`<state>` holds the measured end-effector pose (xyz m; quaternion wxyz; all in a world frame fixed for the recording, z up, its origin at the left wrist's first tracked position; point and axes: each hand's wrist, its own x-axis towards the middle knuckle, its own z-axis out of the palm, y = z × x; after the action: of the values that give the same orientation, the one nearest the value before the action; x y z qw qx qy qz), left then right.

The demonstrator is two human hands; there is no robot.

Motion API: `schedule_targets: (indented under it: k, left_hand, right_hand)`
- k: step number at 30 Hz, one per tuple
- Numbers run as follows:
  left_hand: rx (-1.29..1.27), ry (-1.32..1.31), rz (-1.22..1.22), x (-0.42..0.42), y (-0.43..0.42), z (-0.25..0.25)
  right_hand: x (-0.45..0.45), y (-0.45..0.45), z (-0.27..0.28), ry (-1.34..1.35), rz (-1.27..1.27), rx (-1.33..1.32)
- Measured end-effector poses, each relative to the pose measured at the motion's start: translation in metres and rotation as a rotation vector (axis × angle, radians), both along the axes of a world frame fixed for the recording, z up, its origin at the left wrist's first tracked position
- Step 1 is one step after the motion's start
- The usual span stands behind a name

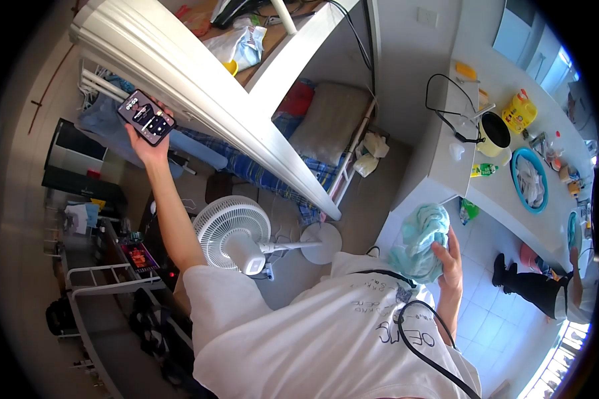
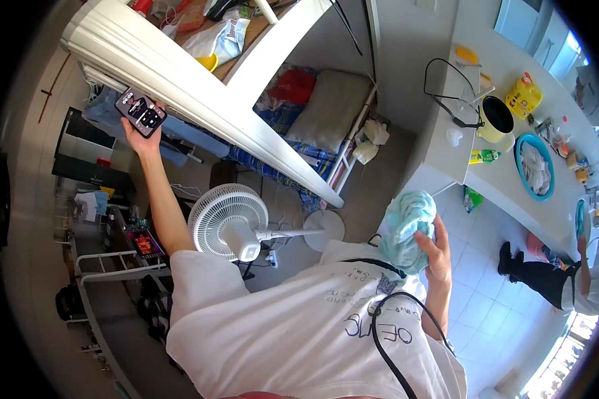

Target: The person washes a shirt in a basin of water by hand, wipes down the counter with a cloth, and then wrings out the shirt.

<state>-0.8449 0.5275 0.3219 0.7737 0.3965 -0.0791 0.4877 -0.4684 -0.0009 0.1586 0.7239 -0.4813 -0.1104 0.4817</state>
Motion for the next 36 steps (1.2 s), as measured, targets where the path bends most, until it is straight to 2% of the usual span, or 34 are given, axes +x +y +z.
schedule_targets:
  k: [1,2,4,5,6,8,10,12,14,16,20,22,26,28,30,32,34,36]
  left_hand:
    - [0.053,-0.033,-0.123,0.001,0.002,0.000]
    - [0.054,-0.036,-0.125,-0.001,0.006,-0.002]
    - [-0.026,0.040,0.076,-0.002,0.011,-0.001]
    - [-0.274,0.177,0.578,0.007,0.014,0.006]
    - [-0.274,0.177,0.575,0.009,0.014,0.010]
    - [-0.453,0.215,0.624,0.012,0.005,0.018]
    - [-0.525,0.162,0.640,0.015,-0.009,0.020]
    - [-0.409,0.170,0.549,0.013,-0.010,0.019]
    - [-0.409,0.150,0.540,0.012,-0.017,0.018]
    - [-0.285,0.228,0.539,0.011,-0.023,0.019]
    - [-0.197,0.298,0.543,-0.008,0.010,0.001]
    - [-0.278,0.312,0.614,-0.015,0.025,-0.006]
    - [-0.205,0.359,0.704,-0.016,0.039,-0.022]
    - [-0.245,0.335,0.666,-0.015,0.039,-0.023]
    - [-0.261,0.198,0.580,-0.006,0.029,-0.020]
    - [-0.259,0.213,0.661,0.010,0.011,-0.010]
    - [-0.269,0.092,0.494,0.018,-0.008,-0.002]
    - [-0.249,0.094,0.517,0.023,-0.022,0.000]
  right_hand:
    - [0.000,0.000,0.000,0.004,-0.010,-0.018]
    - [0.000,0.000,0.000,0.001,-0.012,-0.017]
    - [0.001,0.002,0.001,-0.013,-0.011,-0.002]
    - [0.001,0.003,0.003,-0.015,-0.016,0.000]
    - [0.001,0.004,0.007,-0.018,-0.026,0.001]
    - [-0.001,0.002,0.008,-0.015,-0.031,-0.009]
    - [0.001,0.000,0.005,0.008,-0.017,-0.009]
    - [0.000,0.001,0.003,0.003,-0.016,-0.021]
    - [0.000,-0.001,0.003,-0.003,-0.018,-0.033]
    - [0.003,0.001,0.003,-0.029,0.012,-0.045]
    - [0.003,0.003,0.006,-0.025,0.020,-0.012]
    - [0.003,0.002,0.007,-0.043,0.021,-0.030]
    - [0.002,-0.001,0.004,-0.045,0.044,-0.023]
    - [0.000,-0.002,0.006,-0.048,0.006,-0.055]
    - [0.001,-0.003,0.008,-0.050,0.001,-0.041]
    - [0.002,-0.006,0.010,-0.048,0.004,-0.037]
    - [0.002,-0.008,0.010,-0.037,-0.007,-0.030]
    - [0.004,-0.011,0.011,-0.043,0.002,-0.055]
